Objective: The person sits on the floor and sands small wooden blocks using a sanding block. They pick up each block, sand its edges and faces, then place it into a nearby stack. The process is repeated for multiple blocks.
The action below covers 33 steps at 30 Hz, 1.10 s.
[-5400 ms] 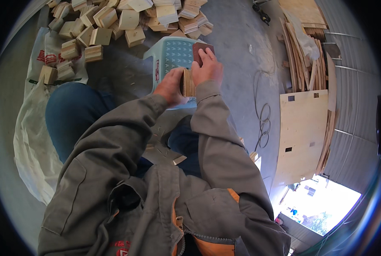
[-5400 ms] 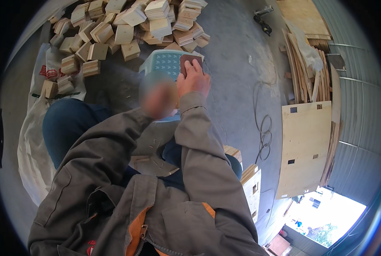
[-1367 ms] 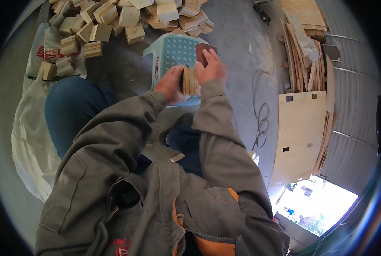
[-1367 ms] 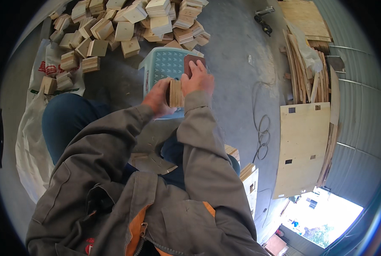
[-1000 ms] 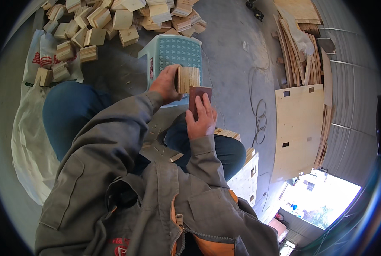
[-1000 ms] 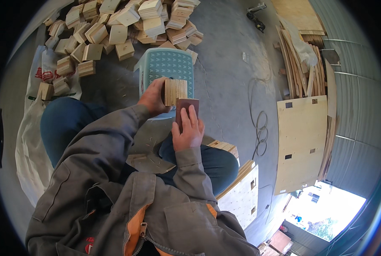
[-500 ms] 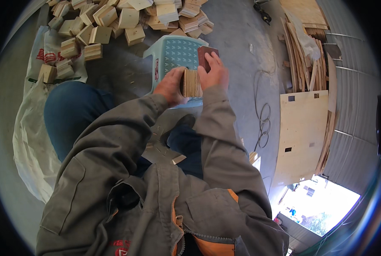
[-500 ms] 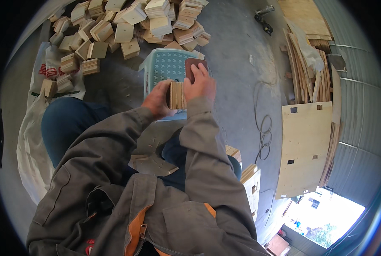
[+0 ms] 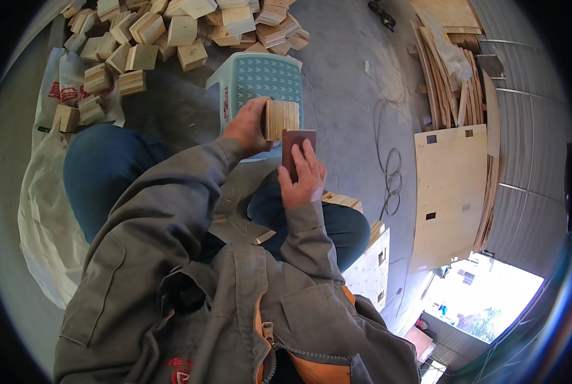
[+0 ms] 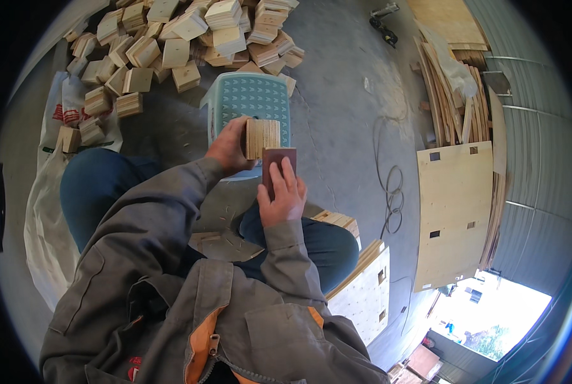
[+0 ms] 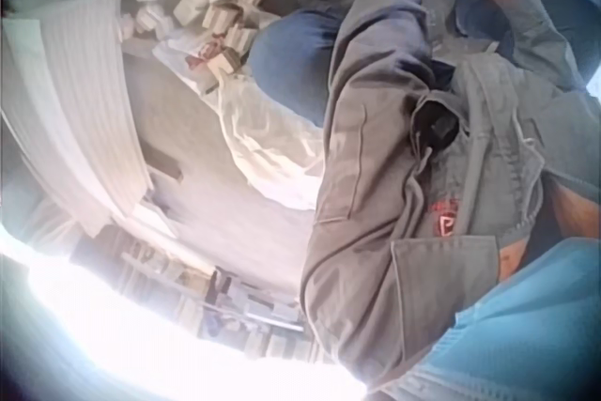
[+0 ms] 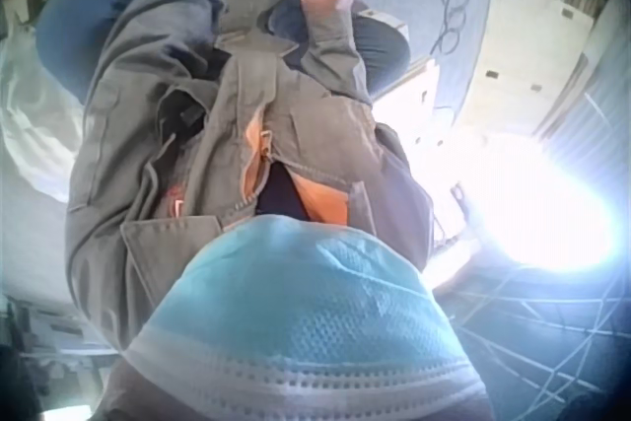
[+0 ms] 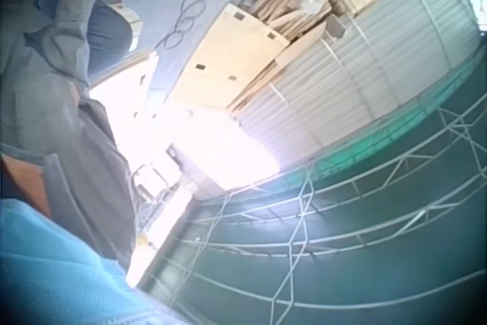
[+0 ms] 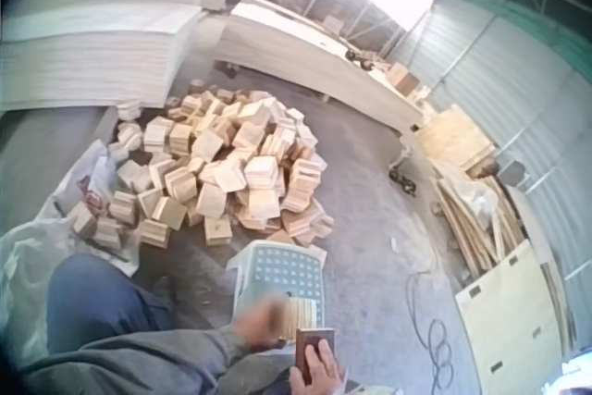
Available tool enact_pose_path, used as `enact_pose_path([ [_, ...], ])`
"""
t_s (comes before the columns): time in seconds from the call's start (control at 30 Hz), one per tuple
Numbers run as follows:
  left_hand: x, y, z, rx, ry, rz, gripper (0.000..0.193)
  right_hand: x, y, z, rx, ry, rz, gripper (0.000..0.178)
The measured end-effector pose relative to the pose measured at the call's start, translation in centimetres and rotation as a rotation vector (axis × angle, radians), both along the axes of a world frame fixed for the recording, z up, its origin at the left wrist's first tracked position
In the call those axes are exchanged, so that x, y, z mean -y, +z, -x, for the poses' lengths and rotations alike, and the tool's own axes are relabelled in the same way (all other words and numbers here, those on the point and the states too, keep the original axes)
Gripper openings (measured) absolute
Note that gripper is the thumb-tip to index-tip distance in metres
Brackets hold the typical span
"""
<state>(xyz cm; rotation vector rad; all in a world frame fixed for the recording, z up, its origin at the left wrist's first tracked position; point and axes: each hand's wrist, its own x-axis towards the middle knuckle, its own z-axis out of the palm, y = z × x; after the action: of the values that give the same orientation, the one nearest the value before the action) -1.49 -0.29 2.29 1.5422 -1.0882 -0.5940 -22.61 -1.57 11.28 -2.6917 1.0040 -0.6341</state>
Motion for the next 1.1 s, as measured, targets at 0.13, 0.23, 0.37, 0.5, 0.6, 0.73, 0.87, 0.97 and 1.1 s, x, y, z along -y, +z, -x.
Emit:
enact_pose_path([
  [0.13, -0.1, -0.1, 0.0, 0.054, 0.025, 0.045, 0.084, -0.8, 0.0, 0.5, 0.034, -0.01, -0.012, 0.063],
  [0.23, -0.2, 0.0, -0.1, 0.05, 0.026, 0.048, 0.085, 0.8, -0.4, -0.6, 0.038, -0.003, 0.024, 0.061],
  [0.37, -0.3, 0.3, 0.1, 0.029, 0.026, 0.037, 0.088, 5.4, 0.1, -4.2, 0.022, -0.002, 0.004, 0.058],
  [0.5, -0.4, 0.5, -0.1, 0.018, -0.018, -0.054, 0.1, 10.4, 0.0, -8.9, 0.002, -0.051, -0.005, 0.056],
  [0.6, -0.3, 0.6, -0.2, 0.026, -0.02, -0.068, 0.103, 11.8, 1.2, -11.3, -0.11, -0.146, -0.124, 0.058],
  [0.73, -0.4, 0.7, -0.2, 0.033, -0.021, -0.053, 0.102, 11.3, -0.7, -9.4, -0.016, -0.085, -0.035, 0.058],
  [0.87, -0.3, 0.5, -0.4, 0.038, -0.021, -0.023, 0.097, 6.3, -0.2, -5.1, 0.029, -0.043, -0.027, 0.061],
  [0.97, -0.1, 0.8, -0.3, 0.028, -0.012, -0.018, 0.092, 2.1, 0.3, -1.7, 0.019, -0.048, -0.037, 0.062],
  [1.1, -0.1, 1.4, -0.2, 0.009, -0.021, -0.039, 0.09, -0.6, 0.0, 1.4, 0.042, -0.05, -0.057, 0.061],
])
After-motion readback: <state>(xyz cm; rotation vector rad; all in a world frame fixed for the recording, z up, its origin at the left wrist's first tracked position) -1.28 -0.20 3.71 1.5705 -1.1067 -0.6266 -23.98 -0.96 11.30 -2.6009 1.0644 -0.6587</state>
